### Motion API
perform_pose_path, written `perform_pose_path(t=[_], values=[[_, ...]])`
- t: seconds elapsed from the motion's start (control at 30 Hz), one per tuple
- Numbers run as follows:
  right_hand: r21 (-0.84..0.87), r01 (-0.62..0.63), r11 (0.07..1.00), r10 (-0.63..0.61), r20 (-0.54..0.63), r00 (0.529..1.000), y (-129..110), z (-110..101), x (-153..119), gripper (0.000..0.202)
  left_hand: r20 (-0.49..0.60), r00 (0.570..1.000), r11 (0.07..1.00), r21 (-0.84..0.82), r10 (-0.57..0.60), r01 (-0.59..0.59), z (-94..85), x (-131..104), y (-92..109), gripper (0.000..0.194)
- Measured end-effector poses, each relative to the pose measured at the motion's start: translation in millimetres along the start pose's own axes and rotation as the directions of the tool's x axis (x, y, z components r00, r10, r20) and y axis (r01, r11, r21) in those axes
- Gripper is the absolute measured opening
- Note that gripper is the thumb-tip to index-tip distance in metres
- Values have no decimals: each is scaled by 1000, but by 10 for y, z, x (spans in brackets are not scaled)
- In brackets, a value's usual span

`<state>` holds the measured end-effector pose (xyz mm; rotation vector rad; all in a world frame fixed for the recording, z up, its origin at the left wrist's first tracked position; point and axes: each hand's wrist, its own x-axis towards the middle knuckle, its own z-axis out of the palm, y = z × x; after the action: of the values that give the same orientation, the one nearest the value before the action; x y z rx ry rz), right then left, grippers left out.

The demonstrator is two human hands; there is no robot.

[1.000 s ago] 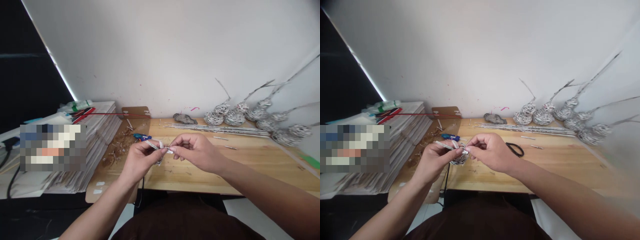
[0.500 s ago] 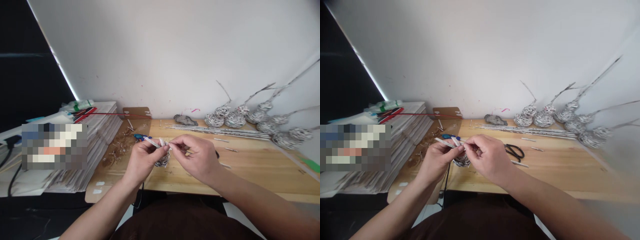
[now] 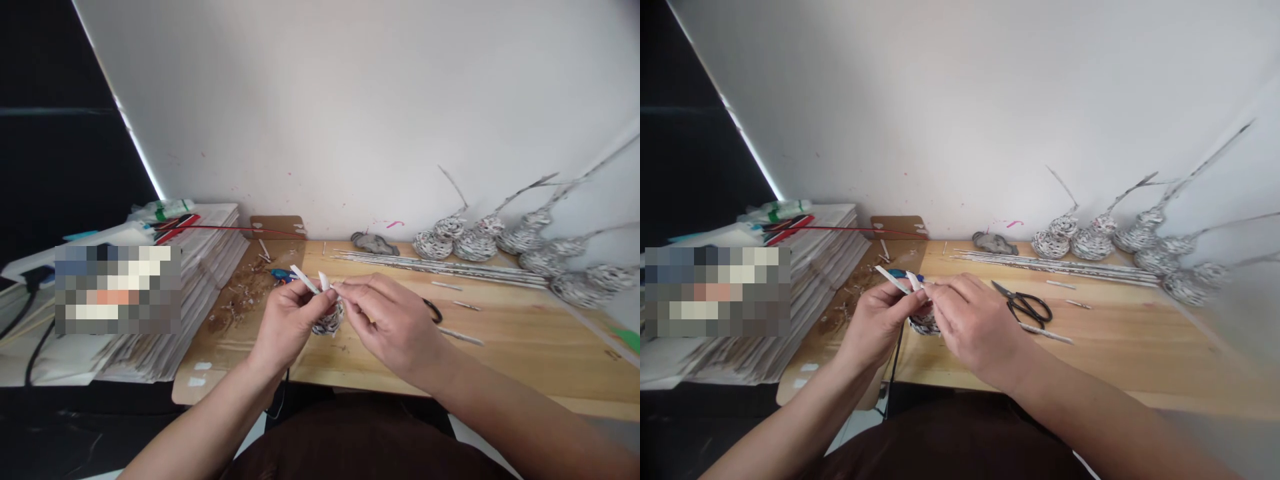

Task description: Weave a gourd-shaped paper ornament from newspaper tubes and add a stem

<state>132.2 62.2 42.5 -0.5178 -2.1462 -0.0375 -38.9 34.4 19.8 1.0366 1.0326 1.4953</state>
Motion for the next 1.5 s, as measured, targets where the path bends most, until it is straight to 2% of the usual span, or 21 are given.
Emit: perform_pose_path(t=[0.17,0.3,0.5,0.63,0.77,0.83,0.87,0.9,0.93,1.0,1.03,1.07,1.1,1.13,1.2,1.3,1.4,1.5], values=[[-111,86,990,-76,98,992,-16,-7,-12,30,-4,999,998,-37,-41,41,1,12,-6,17],[-137,131,982,-110,148,983,0,-10,-4,31,8,996,994,-48,-94,95,-25,6,28,21],[-104,168,980,-154,131,979,86,-45,-1,36,30,989,990,13,-142,141,-58,-16,115,23],[-45,168,985,-162,119,980,140,-25,-33,39,14,989,989,-28,-146,147,-38,-11,130,21],[56,97,994,-101,72,992,138,-8,-69,40,6,989,988,-47,-148,148,-37,-10,109,20],[165,-35,986,24,69,997,123,-27,-49,37,2,993,993,-12,-121,121,-53,-14,94,20],[244,-151,958,131,96,987,118,-41,-24,33,3,995,995,15,-101,101,-61,-17,87,19],[331,-290,898,251,155,955,117,-57,10,27,8,997,996,43,-79,78,-68,-21,80,19],[410,-437,801,365,245,898,121,-71,51,21,19,998,996,70,-56,55,-72,-26,75,19],[501,-673,544,497,454,740,144,-89,136,17,49,999,993,114,-21,16,-73,-37,65,19],[517,-739,433,512,533,673,159,-91,174,19,61,998,991,132,-10,2,-71,-42,61,19],[522,-775,356,511,586,629,174,-89,205,21,70,998,989,148,-4,-6,-68,-47,57,19],[523,-792,315,507,614,606,187,-85,227,21,74,997,987,163,-2,-10,-68,-52,54,19],[526,-793,305,505,617,604,196,-80,242,19,77,997,984,178,-2,-12,-71,-55,52,19],[537,-761,364,500,577,646,205,-75,250,13,85,996,979,202,-3,-14,-88,-58,53,20],[502,-687,525,478,494,726,212,-82,230,11,82,997,972,233,14,-33,-134,-56,78,22],[415,-675,610,478,487,731,224,-85,209,14,59,997,962,265,52,-66,-179,-67,133,24],[417,-698,582,488,507,710,223,-64,210,14,30,995,952,289,93,-97,-204,-102,188,22]])
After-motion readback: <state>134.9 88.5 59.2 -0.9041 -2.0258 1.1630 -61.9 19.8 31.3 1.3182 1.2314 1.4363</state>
